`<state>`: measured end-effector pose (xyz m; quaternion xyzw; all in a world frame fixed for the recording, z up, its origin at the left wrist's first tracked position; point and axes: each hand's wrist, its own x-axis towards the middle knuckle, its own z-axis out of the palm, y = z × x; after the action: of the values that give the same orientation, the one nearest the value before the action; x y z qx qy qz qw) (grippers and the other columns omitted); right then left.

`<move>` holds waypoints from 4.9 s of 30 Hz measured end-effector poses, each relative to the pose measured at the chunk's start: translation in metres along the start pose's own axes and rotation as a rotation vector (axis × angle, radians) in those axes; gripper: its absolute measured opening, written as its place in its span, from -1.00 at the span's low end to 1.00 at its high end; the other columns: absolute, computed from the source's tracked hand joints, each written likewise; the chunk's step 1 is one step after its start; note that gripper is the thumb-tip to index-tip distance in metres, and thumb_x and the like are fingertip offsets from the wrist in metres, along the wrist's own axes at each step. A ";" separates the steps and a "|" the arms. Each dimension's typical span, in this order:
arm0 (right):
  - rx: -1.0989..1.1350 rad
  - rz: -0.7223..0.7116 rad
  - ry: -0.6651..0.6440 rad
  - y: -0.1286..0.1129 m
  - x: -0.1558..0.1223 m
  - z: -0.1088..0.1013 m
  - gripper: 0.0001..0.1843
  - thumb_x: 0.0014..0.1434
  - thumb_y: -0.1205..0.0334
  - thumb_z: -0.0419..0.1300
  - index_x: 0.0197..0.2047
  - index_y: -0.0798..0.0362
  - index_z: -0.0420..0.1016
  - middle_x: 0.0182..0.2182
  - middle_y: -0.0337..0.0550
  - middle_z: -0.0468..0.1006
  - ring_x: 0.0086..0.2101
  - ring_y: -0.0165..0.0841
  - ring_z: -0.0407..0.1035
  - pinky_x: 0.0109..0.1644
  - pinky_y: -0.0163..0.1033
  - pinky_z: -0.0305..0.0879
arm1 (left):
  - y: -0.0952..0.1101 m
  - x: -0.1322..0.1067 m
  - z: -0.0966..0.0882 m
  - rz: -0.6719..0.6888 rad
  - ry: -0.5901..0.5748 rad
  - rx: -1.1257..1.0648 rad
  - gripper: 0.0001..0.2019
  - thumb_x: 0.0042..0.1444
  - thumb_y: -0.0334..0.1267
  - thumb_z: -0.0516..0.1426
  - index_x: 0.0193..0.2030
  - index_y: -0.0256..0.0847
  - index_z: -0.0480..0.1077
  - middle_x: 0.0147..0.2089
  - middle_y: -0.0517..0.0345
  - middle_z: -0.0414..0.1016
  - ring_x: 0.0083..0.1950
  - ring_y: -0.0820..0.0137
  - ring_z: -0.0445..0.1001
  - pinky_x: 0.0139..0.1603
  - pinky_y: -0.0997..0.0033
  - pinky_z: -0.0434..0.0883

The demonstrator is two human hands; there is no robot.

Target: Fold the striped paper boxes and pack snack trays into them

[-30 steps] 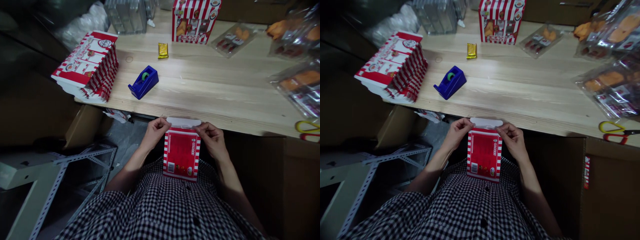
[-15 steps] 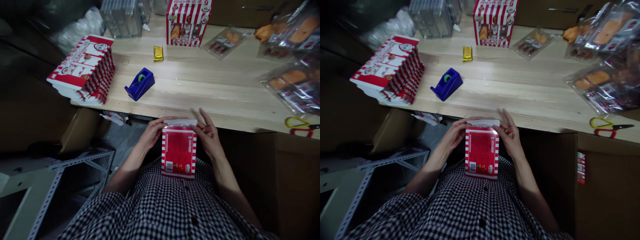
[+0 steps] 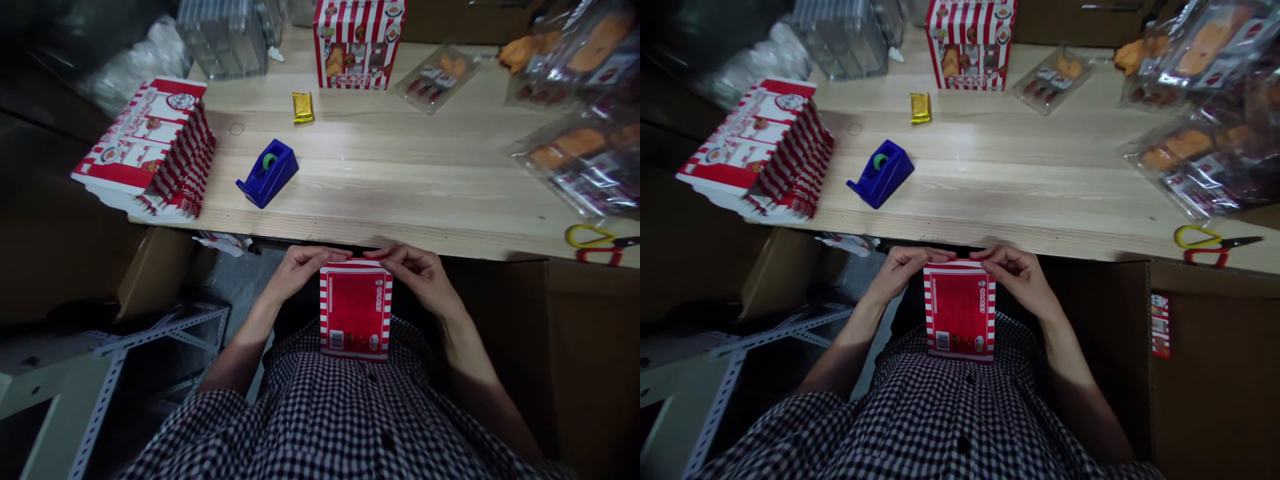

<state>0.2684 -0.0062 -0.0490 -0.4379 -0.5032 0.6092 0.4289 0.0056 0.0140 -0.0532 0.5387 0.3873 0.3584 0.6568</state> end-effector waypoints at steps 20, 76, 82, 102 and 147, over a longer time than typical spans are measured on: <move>-0.123 0.143 -0.148 -0.007 0.034 -0.008 -0.80 0.08 0.06 0.43 -0.24 -0.05 0.72 -0.31 -0.17 0.72 -0.33 -0.35 0.55 -0.21 -0.24 0.45 | 0.020 0.020 -0.005 -0.137 -0.064 0.182 -0.75 0.18 -0.22 0.26 -0.04 -0.27 0.61 -0.16 0.00 0.70 -0.23 0.40 0.62 -0.19 0.43 0.51; -0.191 0.263 -0.585 -0.031 0.068 -0.040 -0.78 0.10 0.19 0.41 -0.15 -0.06 0.72 -0.21 -0.21 0.74 -0.23 -0.35 0.60 -0.04 -0.24 0.50 | 0.044 0.054 -0.012 -0.079 -0.436 0.510 -0.77 0.21 -0.22 0.20 -0.09 -0.25 0.63 -0.17 0.02 0.70 -0.26 0.41 0.58 -0.18 0.46 0.44; -0.114 0.285 -0.499 -0.027 0.064 -0.028 -0.79 0.07 0.17 0.43 -0.19 -0.04 0.72 -0.25 -0.20 0.74 -0.27 -0.37 0.59 -0.09 -0.27 0.48 | 0.041 0.058 -0.006 -0.080 -0.352 0.518 -0.74 0.13 -0.12 0.26 -0.41 -0.31 0.55 -0.54 0.23 0.48 -0.53 0.56 0.32 -0.51 0.55 0.19; 0.060 0.147 -0.105 -0.010 -0.005 -0.013 -0.75 0.14 0.09 0.41 -0.12 -0.06 0.62 0.02 -0.10 0.66 -0.05 -0.27 0.57 0.13 -0.06 0.48 | 0.027 0.017 0.008 -0.125 -0.199 0.156 -0.71 0.22 -0.20 0.23 0.06 -0.19 0.56 0.01 -0.01 0.64 -0.10 0.37 0.60 -0.09 0.40 0.50; -0.070 0.055 -0.087 -0.018 -0.009 0.007 -0.78 0.27 0.22 0.29 -0.01 -0.13 0.63 0.13 -0.15 0.58 0.12 -0.24 0.47 0.20 -0.07 0.43 | 0.034 -0.025 -0.004 -0.059 0.036 0.165 -0.77 0.21 -0.28 0.24 0.00 -0.14 0.60 0.13 0.03 0.59 0.18 0.24 0.55 0.27 0.19 0.45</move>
<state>0.2654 -0.0140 -0.0290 -0.4394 -0.5302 0.6210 0.3744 -0.0112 -0.0010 -0.0175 0.5729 0.4430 0.3153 0.6133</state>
